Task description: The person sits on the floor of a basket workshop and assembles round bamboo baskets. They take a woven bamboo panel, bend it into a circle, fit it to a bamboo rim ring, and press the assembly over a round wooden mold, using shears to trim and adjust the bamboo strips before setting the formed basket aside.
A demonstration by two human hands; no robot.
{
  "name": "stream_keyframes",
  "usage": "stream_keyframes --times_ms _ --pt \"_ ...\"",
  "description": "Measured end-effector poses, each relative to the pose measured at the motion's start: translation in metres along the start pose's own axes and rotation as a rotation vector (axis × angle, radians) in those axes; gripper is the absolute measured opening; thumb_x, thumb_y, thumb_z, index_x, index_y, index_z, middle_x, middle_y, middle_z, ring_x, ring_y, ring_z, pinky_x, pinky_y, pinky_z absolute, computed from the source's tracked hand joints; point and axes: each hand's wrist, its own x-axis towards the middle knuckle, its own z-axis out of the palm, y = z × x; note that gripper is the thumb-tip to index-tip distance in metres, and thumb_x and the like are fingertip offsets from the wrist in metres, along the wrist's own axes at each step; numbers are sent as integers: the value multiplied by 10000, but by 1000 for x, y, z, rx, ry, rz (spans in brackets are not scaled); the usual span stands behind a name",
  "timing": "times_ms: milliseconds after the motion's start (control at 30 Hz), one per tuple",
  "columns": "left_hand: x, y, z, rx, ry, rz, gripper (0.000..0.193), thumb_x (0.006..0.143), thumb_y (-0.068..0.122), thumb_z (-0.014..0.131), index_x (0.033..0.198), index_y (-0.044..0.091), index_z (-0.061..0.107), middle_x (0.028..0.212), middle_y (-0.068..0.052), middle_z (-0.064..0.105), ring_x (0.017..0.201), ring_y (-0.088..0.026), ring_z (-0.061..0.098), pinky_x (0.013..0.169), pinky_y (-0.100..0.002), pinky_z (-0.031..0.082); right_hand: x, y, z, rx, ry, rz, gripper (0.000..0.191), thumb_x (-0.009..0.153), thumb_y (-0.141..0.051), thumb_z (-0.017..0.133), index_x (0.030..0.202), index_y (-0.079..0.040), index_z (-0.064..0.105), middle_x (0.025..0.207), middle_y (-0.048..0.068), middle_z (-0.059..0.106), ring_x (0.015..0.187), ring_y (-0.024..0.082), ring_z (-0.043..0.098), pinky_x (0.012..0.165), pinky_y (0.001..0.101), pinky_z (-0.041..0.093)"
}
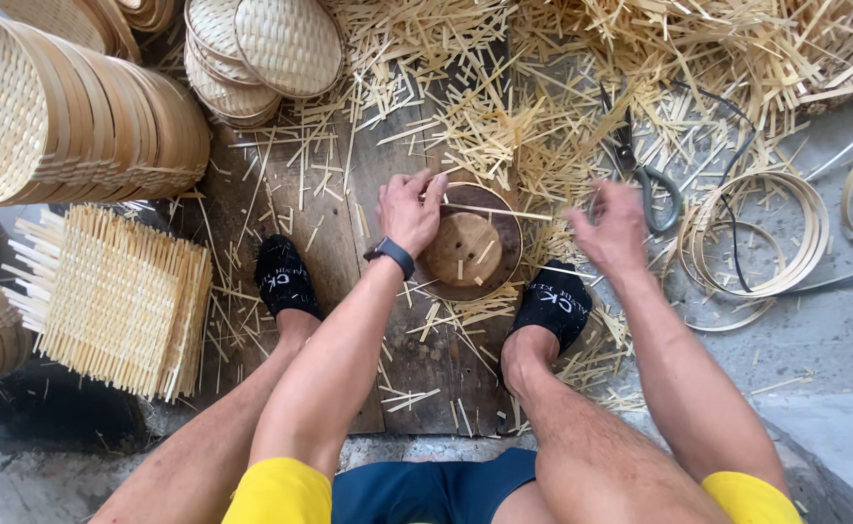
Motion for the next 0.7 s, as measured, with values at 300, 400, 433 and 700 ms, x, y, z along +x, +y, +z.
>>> stream_keyframes --times_ms 300,400,433,700 --pt "6 10 33 -120 -78 -98 314 780 475 795 976 237 852 1088 -98 630 1115 -332 492 1011 -454 423 -4 -26 51 685 -295 176 160 811 -63 843 908 18 745 755 70 723 589 108 617 502 283 493" --pt "5 9 37 -125 -40 -112 313 764 491 804 948 244 859 1048 -95 632 1094 -316 496 997 -446 433 0 -25 49 722 -304 144 167 817 -45 845 877 56 726 746 93 710 556 108 617 473 266 497" --pt "6 9 38 -123 -13 -108 319 754 500 810 939 245 860 1038 -97 631 1088 -311 497 991 -443 436 0 -25 48 712 -309 154 176 819 -52 845 887 63 730 748 98 711 557 117 617 479 270 498" --pt "-13 -26 12 -198 131 -163 300 975 410 709 1140 175 794 913 -53 714 844 -201 668 859 -388 491 -32 -17 42 646 -433 225 273 838 -149 810 1050 -5 716 852 61 763 667 116 708 578 264 582"
